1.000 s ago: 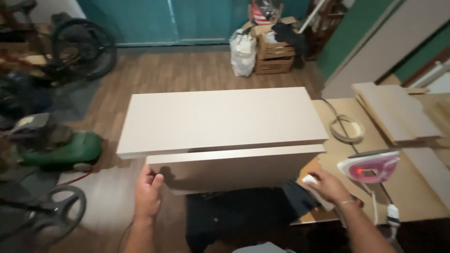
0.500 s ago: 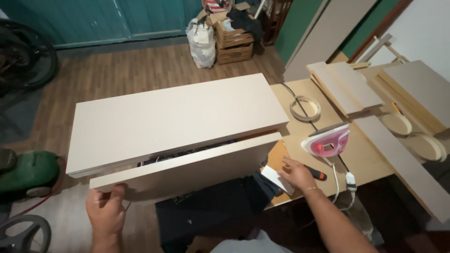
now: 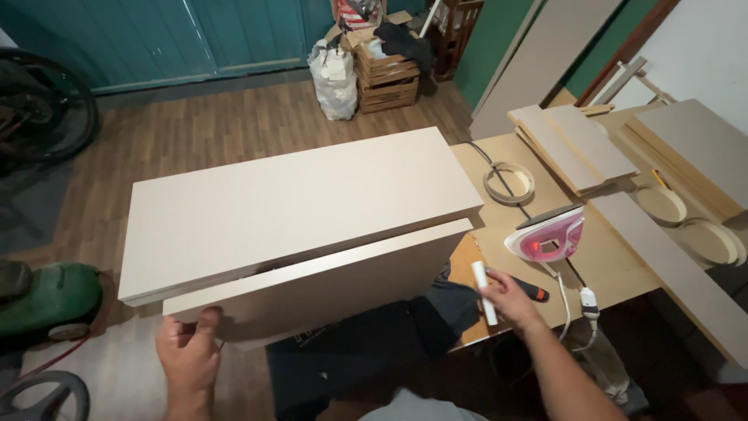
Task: Applying fabric to wooden boards using an iron and then assembling the components.
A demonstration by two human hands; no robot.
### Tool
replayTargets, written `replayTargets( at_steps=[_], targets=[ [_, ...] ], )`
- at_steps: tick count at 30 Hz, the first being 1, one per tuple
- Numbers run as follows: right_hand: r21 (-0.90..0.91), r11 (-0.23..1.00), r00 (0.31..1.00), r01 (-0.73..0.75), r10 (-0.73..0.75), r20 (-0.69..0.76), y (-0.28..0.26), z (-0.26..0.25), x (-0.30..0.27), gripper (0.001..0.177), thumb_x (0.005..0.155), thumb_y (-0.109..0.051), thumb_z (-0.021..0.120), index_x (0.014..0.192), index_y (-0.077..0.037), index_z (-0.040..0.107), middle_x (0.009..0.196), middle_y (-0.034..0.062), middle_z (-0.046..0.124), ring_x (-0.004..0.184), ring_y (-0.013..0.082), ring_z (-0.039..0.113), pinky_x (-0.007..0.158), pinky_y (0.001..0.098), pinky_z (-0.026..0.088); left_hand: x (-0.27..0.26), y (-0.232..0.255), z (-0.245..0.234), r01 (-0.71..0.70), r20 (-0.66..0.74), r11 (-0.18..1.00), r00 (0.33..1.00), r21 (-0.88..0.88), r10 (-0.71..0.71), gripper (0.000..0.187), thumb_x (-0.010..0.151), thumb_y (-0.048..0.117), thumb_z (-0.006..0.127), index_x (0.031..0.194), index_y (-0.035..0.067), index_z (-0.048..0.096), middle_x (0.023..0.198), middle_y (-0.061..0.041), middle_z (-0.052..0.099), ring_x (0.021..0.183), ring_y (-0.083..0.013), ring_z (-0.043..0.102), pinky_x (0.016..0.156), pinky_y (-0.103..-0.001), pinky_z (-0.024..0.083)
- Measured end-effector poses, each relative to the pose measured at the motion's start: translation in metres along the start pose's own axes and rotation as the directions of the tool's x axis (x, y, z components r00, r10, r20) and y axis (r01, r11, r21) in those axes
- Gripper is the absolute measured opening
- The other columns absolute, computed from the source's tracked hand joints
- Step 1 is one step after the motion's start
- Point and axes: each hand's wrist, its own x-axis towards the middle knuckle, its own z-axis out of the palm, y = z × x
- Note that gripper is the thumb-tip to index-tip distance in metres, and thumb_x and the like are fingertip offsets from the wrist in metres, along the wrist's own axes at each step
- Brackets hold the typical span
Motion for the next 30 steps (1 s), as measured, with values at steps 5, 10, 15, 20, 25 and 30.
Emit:
replayTargets(
  at_steps=[5,10,15,20,25,30],
  targets=[
    [0.75,0.635,0.973,-0.182,0.008,0.23,0.048,-0.032,0.027,0.066,0.098,-0.049,0.054,0.135,0.005,0.053,0.105,0.0314,0.069,0.088,0.04,0.069,0.075,0.0519,0.057,-0.005,0.006,0.004,0.036,-0.012,0.999,0.999,-0.035,-0.037,0.057,0.086,0.039,0.074,0.125,-0.002,0.064,0.112,-0.014,0.07,0.103,-0.0196,0.063,0.086,-0.034,0.052],
    [0.892,0.449,0.883,-0.05,-0.398,0.249,-0.054,-0.027,-0.04,0.063,0.101,-0.061,0.051,0.14,-0.011,0.052,0.089,0.0121,0.058,0.068,0.0231,0.053,0.061,0.035,0.046,-0.005,0.003,-0.002,0.012,0.055,1.0,0.998,0.015,-0.012,0.044,0.085,0.04,0.077,0.104,0.0,0.074,0.084,-0.01,0.072,0.071,-0.0177,0.067,0.058,-0.029,0.051],
    [0.805,0.56,0.808,0.195,-0.557,0.192,-0.146,-0.042,-0.097,0.055,0.087,-0.012,0.062,0.139,-0.005,0.049,0.096,0.0166,0.059,0.079,0.0292,0.06,0.073,0.0438,0.053,-0.008,-0.022,0.005,-0.031,-0.015,0.997,0.999,-0.064,0.03,0.037,0.083,0.027,0.081,0.108,0.002,0.07,0.092,-0.009,0.071,0.084,-0.0156,0.065,0.072,-0.029,0.053],
    [-0.235,0.886,0.916,0.399,-0.394,0.07,-0.29,-0.002,-0.21,0.054,0.095,-0.021,0.05,0.146,-0.003,0.047,0.103,0.0157,0.067,0.097,0.0267,0.067,0.088,0.0405,0.059,-0.01,0.003,0.013,-0.141,0.008,0.971,0.989,-0.192,0.145,0.031,0.078,0.02,0.083,0.101,0.006,0.068,0.094,-0.003,0.067,0.085,-0.012,0.06,0.077,-0.025,0.049],
    [-0.605,-0.158,0.413,0.78,-0.597,0.688,-0.314,0.046,-0.179,0.065,0.093,-0.057,0.062,0.146,-0.021,0.045,0.11,0.0037,0.059,0.092,0.0194,0.058,0.084,0.0372,0.053,-0.011,0.017,0.025,-0.182,0.003,0.941,0.982,-0.286,0.191,0.037,0.077,0.038,0.086,0.091,0.01,0.066,0.081,0.004,0.062,0.076,-0.0063,0.056,0.067,-0.02,0.044],
    [-0.607,-0.298,0.461,0.737,-0.435,0.773,-0.326,0.072,-0.165,0.078,0.091,-0.059,0.069,0.152,-0.022,0.038,0.112,0.0023,0.057,0.095,0.02,0.057,0.087,0.0388,0.051,-0.011,0.031,0.029,-0.193,-0.019,0.955,0.981,-0.227,0.194,0.045,0.075,0.05,0.084,0.089,0.012,0.064,0.08,0.005,0.059,0.076,-0.0065,0.052,0.067,-0.024,0.042]
  ],
)
